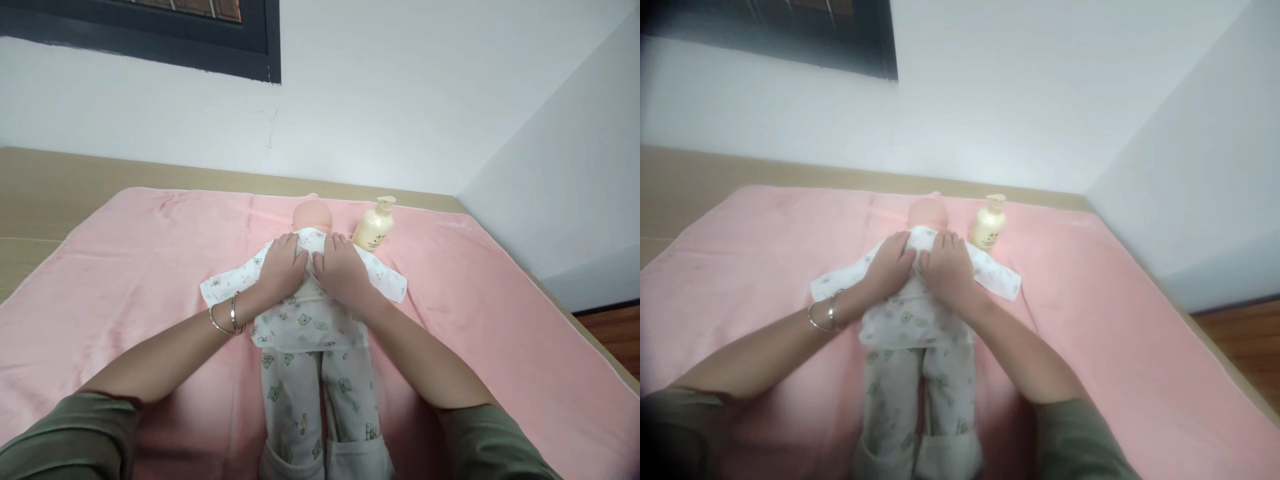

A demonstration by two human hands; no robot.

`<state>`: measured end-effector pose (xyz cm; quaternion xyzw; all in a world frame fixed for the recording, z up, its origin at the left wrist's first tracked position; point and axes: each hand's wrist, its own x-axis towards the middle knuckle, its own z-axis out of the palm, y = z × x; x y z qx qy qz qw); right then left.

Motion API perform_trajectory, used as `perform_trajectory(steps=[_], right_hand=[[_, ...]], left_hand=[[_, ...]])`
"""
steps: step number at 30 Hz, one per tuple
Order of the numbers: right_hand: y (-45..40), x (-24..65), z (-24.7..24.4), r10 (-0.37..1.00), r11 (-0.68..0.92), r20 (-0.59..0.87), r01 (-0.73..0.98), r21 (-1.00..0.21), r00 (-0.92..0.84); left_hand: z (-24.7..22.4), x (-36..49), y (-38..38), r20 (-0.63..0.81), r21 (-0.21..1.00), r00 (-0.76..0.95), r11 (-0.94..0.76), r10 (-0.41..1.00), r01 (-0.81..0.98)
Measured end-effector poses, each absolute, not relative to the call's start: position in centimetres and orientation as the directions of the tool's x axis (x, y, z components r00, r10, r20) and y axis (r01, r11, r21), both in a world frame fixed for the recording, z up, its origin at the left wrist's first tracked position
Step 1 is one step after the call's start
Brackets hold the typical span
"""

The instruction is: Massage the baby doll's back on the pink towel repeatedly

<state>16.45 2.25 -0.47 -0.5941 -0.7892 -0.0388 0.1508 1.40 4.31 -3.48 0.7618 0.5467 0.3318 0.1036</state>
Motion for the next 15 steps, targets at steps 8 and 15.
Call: perform_trajectory(steps=[8, 15], right_hand=[[4.2, 17.1, -0.7, 0.933, 0.314, 0.261, 0.915, -0.255, -0.247], [3.8, 17.0, -0.4, 0.933, 0.312, 0.248, 0.928, -0.205, -0.26]], left_hand=[[-3.2, 2.0, 2.5, 0.459, 0.322, 0.282, -0.454, 0.842, 0.831], [-3.2, 1.9, 3.4, 0.426, 0.437, 0.24, -0.431, 0.872, 0.79]])
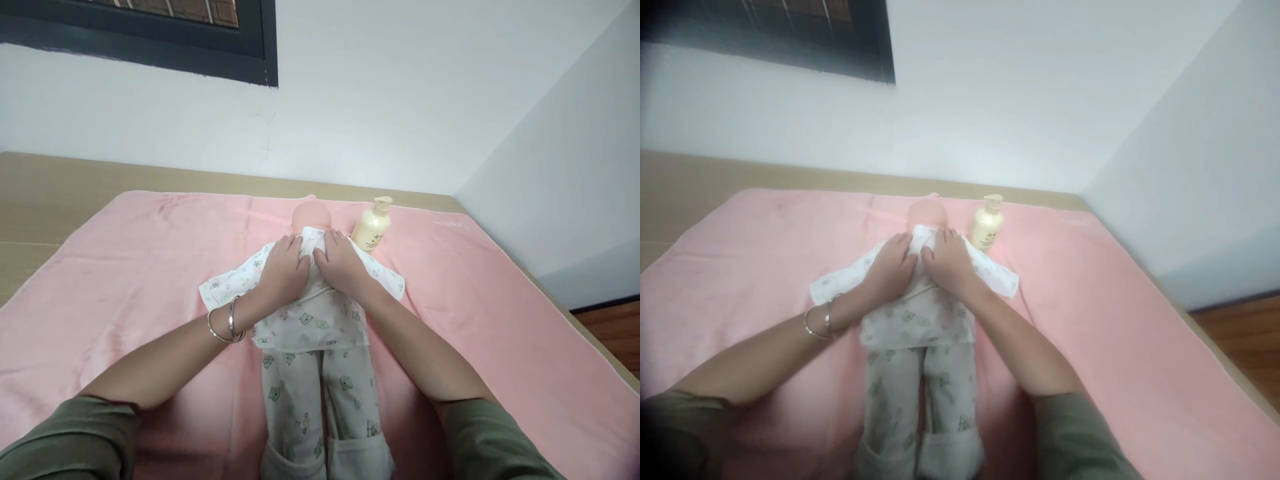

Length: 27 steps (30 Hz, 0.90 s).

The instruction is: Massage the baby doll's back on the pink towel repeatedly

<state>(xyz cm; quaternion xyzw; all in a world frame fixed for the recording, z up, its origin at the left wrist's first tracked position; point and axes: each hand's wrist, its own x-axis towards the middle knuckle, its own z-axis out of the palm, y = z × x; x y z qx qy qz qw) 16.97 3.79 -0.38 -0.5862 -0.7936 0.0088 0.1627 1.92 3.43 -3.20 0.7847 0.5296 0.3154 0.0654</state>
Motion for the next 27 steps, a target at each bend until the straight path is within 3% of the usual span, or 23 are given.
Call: perform_trajectory(steps=[5, 12, 15, 18, 23, 27], right_hand=[[0.2, 15.2, -1.2, 0.872, 0.385, 0.368, 0.917, -0.106, -0.323], [4.1, 17.1, 0.0, 0.956, 0.278, 0.191, 0.889, -0.364, -0.221], [3.9, 17.4, 0.6, 0.935, 0.293, 0.311, 0.863, -0.411, -0.17], [2.6, 16.7, 0.4, 0.871, 0.356, 0.463, 0.862, -0.361, -0.165], [2.1, 16.2, 0.0, 0.878, 0.431, 0.369, 0.841, -0.328, -0.306], [2.0, 16.9, 1.0, 0.843, 0.449, 0.485, 0.8, -0.399, -0.231]], left_hand=[[-4.0, 1.6, 5.2, 0.376, 0.576, 0.119, -0.332, 0.919, 0.747], [-5.2, 1.9, 3.4, 0.52, 0.578, 0.089, -0.427, 0.849, 0.696], [-5.2, 1.8, 3.5, 0.521, 0.59, 0.081, -0.427, 0.85, 0.685], [-5.3, 1.8, 3.6, 0.499, 0.609, 0.05, -0.391, 0.865, 0.69], [-5.1, 1.8, 3.5, 0.471, 0.62, 0.048, -0.37, 0.881, 0.692], [-4.6, 2.0, 3.2, 0.418, 0.614, 0.055, -0.327, 0.907, 0.719]])
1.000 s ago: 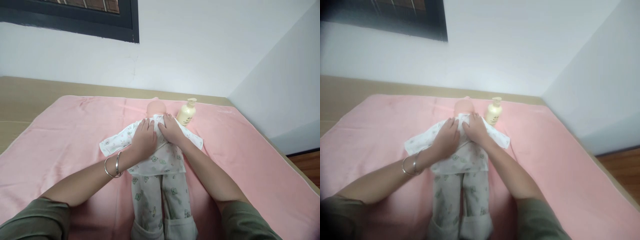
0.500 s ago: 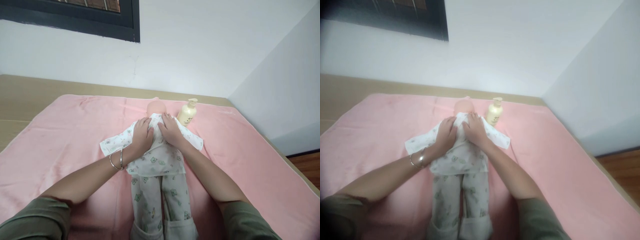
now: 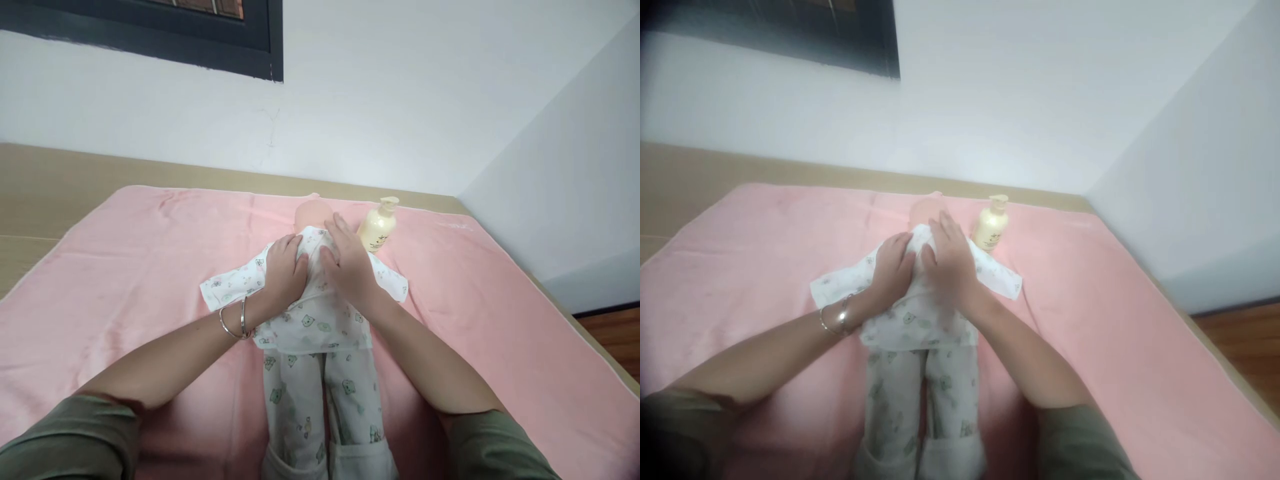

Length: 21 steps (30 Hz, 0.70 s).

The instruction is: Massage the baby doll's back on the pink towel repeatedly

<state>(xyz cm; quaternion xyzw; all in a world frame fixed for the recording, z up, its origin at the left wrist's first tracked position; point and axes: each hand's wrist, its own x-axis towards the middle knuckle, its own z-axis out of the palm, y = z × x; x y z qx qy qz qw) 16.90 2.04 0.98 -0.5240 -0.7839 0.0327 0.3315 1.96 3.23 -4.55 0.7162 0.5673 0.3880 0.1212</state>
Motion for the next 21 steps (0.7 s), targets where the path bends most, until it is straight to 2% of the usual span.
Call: perform_trajectory(steps=[3, 6, 9, 12, 15, 18, 21], right_hand=[[2.3, 17.1, 0.7, 0.822, 0.443, 0.539, 0.802, -0.401, -0.185], [3.1, 16.9, -0.4, 0.854, 0.454, 0.445, 0.805, -0.382, -0.27], [3.7, 17.1, -0.5, 0.883, 0.44, 0.36, 0.795, -0.417, -0.3], [3.5, 17.4, 0.4, 0.879, 0.42, 0.416, 0.79, -0.447, -0.233], [3.1, 17.3, 0.5, 0.843, 0.437, 0.498, 0.8, -0.411, -0.204], [3.2, 17.0, -0.2, 0.842, 0.481, 0.441, 0.805, -0.348, -0.312], [3.2, 17.0, -0.2, 0.848, 0.505, 0.375, 0.787, -0.355, -0.375]], left_hand=[[-4.2, 2.1, 3.0, 0.378, 0.601, 0.044, -0.281, 0.925, 0.748], [-4.0, 2.2, 2.8, 0.359, 0.597, 0.034, -0.258, 0.933, 0.759], [-3.9, 2.2, 2.7, 0.348, 0.604, 0.033, -0.251, 0.937, 0.757], [-3.8, 2.2, 2.7, 0.337, 0.615, 0.039, -0.252, 0.941, 0.747], [-3.9, 2.2, 2.7, 0.345, 0.623, 0.04, -0.261, 0.938, 0.737], [-4.2, 2.1, 2.8, 0.372, 0.622, 0.032, -0.274, 0.928, 0.734], [-4.5, 1.9, 2.8, 0.437, 0.582, 0.06, -0.333, 0.898, 0.742]])
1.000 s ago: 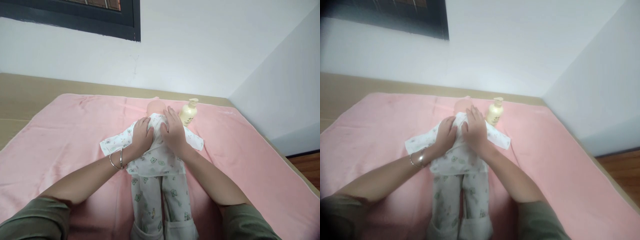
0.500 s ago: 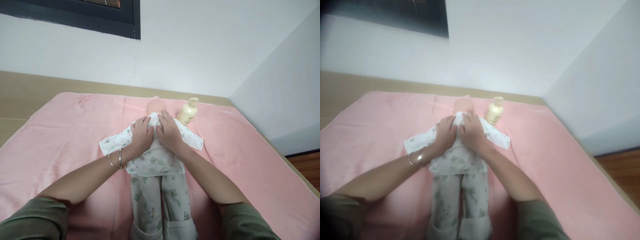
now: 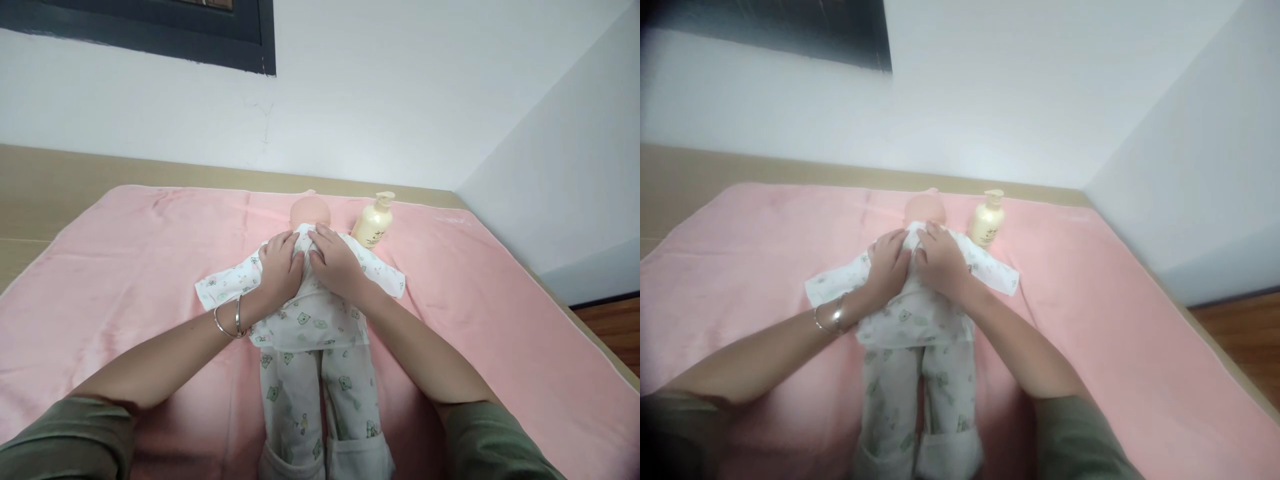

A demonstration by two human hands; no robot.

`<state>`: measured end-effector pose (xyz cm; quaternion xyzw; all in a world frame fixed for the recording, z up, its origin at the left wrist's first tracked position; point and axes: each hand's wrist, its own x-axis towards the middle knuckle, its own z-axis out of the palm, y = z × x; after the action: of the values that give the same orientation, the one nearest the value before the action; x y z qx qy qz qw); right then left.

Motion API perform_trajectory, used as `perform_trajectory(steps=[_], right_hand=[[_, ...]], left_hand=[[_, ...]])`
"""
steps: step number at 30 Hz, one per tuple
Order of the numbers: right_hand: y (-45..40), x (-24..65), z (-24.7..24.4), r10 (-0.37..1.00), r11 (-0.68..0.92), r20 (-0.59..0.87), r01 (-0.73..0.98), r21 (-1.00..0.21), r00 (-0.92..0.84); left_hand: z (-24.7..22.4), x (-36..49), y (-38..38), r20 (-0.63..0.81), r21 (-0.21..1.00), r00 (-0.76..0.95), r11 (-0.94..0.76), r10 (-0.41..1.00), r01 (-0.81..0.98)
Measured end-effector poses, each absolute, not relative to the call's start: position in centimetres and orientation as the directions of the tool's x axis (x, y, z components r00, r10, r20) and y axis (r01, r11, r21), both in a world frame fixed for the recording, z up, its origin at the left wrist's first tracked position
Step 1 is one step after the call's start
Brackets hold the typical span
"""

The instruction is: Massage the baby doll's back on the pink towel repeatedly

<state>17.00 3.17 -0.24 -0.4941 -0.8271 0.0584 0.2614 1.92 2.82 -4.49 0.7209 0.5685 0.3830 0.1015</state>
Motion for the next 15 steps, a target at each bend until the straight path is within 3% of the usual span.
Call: perform_trajectory(steps=[6, 15], right_hand=[[3.1, 17.3, 0.6, 0.819, 0.495, 0.496, 0.793, -0.354, -0.29], [2.3, 17.2, 1.2, 0.873, 0.479, 0.154, 0.873, -0.096, -0.462]], left_hand=[[-4.6, 1.5, 2.8, 0.543, 0.498, 0.175, -0.483, 0.822, 0.72], [-4.4, 1.3, 3.8, 0.448, 0.648, 0.073, -0.38, 0.891, 0.661]])
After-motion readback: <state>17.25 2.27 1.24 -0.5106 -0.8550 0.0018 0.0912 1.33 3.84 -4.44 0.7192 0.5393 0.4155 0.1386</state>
